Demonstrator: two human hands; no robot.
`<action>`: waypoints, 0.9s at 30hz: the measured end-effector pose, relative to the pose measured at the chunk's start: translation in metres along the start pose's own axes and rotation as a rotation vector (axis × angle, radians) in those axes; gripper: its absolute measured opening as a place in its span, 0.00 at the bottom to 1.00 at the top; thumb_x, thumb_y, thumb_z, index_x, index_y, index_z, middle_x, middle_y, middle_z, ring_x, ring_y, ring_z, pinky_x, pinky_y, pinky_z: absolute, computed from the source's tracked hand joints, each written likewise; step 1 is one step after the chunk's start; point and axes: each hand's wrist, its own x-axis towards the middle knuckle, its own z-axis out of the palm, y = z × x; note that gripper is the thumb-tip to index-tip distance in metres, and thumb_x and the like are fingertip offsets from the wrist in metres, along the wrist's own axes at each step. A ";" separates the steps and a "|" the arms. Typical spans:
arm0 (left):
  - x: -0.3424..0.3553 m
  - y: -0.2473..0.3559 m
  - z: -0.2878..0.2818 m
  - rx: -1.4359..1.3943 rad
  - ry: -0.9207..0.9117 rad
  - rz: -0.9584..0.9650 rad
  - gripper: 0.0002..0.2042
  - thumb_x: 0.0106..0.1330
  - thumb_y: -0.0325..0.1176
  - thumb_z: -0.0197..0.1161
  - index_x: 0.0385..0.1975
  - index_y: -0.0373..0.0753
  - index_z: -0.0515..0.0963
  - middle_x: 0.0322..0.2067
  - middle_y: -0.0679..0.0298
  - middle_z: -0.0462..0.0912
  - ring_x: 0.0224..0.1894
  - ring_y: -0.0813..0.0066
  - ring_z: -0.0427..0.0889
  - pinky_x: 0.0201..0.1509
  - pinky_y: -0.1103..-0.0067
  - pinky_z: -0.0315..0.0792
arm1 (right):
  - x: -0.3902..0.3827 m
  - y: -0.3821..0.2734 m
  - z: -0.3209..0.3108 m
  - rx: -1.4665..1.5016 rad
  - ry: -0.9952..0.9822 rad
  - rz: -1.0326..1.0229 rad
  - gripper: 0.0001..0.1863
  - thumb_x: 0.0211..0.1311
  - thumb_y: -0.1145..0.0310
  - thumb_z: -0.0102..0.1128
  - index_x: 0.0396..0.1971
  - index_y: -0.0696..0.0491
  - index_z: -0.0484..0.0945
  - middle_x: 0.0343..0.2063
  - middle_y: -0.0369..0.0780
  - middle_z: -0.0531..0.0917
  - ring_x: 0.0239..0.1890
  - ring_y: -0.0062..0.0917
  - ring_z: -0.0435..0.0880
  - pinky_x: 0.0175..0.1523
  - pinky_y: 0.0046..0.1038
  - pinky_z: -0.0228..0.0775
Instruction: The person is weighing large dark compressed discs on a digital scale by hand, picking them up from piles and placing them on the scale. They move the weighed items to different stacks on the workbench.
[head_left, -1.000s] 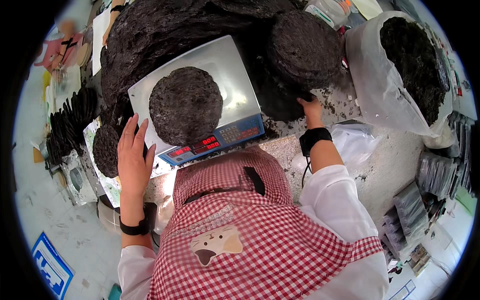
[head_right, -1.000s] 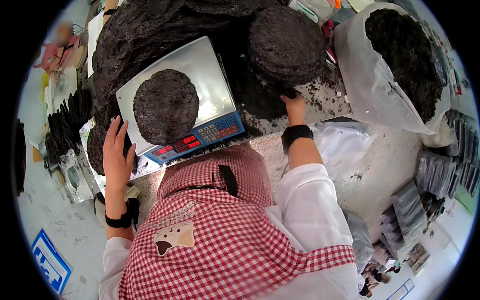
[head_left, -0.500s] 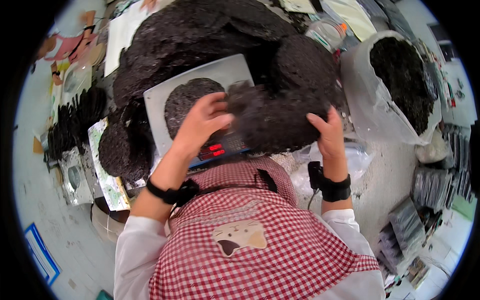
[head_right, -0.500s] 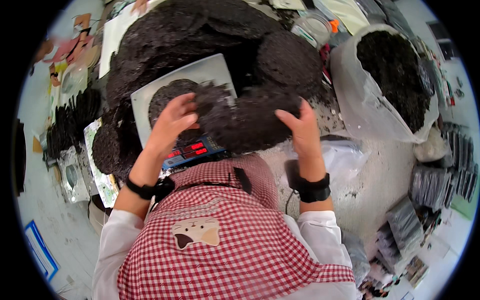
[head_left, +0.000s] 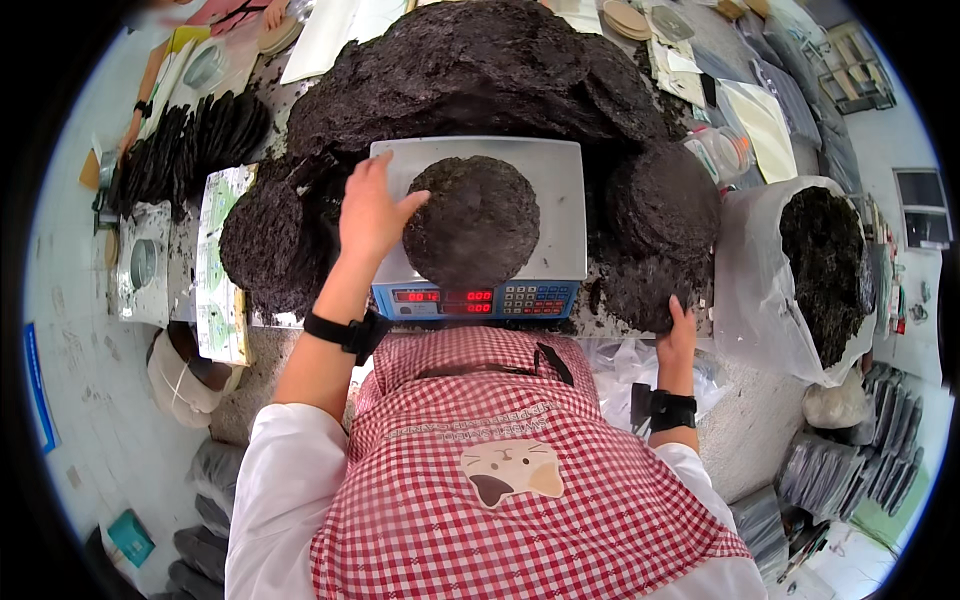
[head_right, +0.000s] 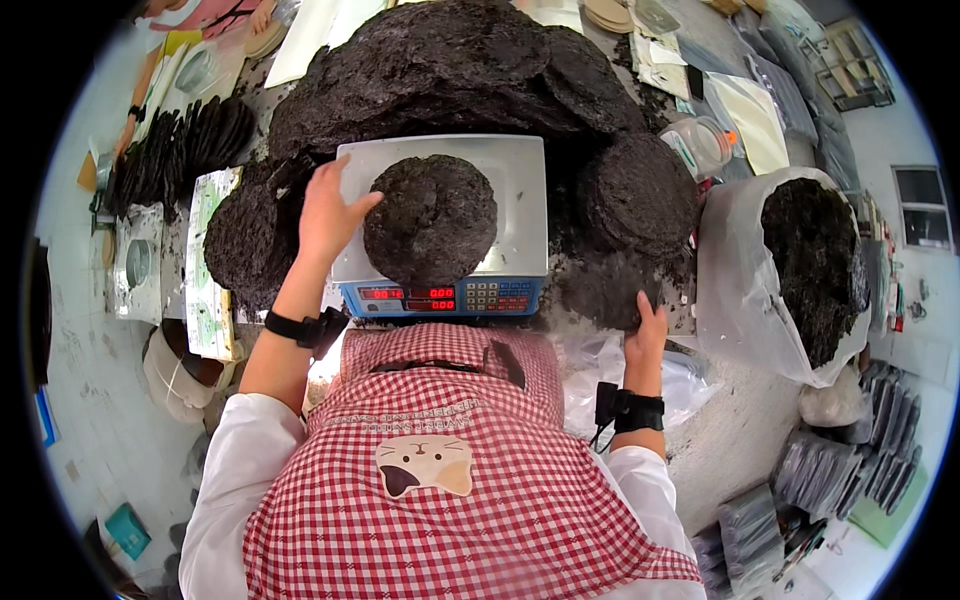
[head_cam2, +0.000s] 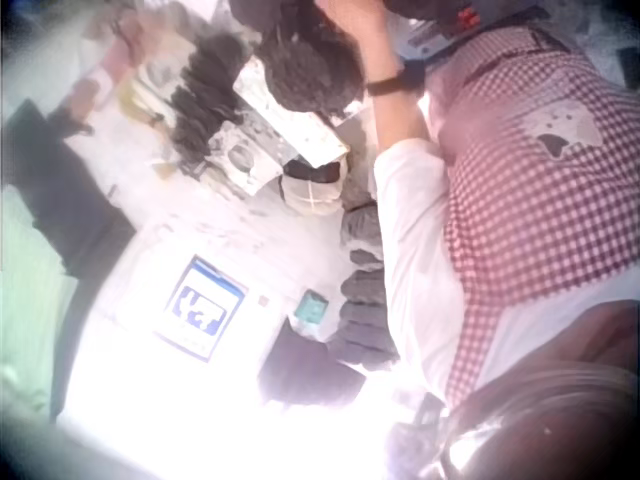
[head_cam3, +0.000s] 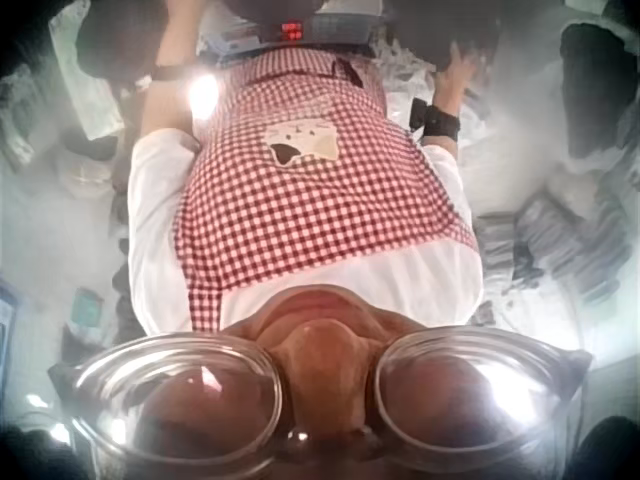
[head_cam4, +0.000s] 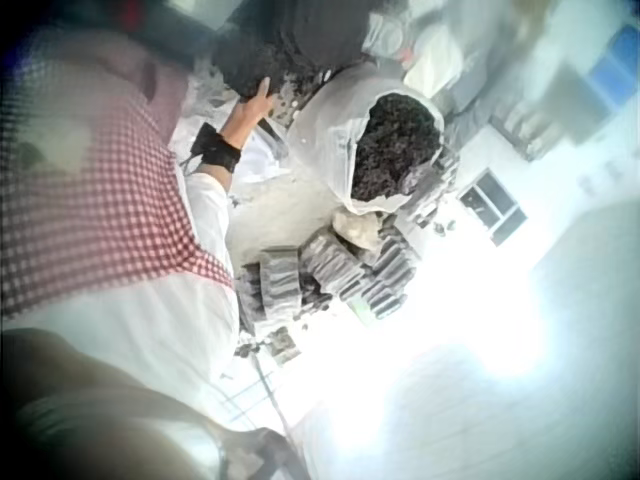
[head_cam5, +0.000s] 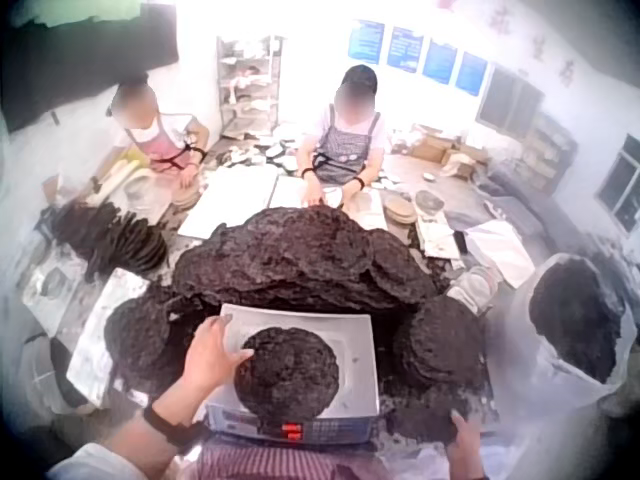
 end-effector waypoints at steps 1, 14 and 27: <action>-0.002 -0.004 -0.008 -0.041 0.013 0.020 0.32 0.51 0.37 0.71 0.57 0.37 0.68 0.56 0.54 0.70 0.57 0.54 0.69 0.59 0.68 0.66 | 0.008 0.018 -0.016 0.018 0.052 0.039 0.19 0.61 0.78 0.56 0.52 0.60 0.69 0.47 0.43 0.78 0.47 0.33 0.79 0.51 0.33 0.74; -0.049 -0.001 0.001 0.112 -0.475 0.393 0.37 0.48 0.37 0.72 0.61 0.42 0.64 0.64 0.58 0.60 0.63 0.55 0.62 0.64 0.66 0.62 | -0.009 0.048 0.105 -0.573 -0.208 -0.406 0.29 0.53 0.71 0.64 0.56 0.61 0.67 0.50 0.48 0.76 0.50 0.31 0.78 0.53 0.27 0.71; -0.055 -0.038 -0.028 -0.099 -0.449 0.383 0.39 0.47 0.38 0.72 0.62 0.41 0.63 0.65 0.55 0.59 0.65 0.53 0.60 0.66 0.67 0.60 | -0.031 0.046 0.255 -0.763 -0.848 0.216 0.18 0.59 0.70 0.60 0.49 0.58 0.71 0.34 0.34 0.79 0.33 0.15 0.76 0.36 0.18 0.70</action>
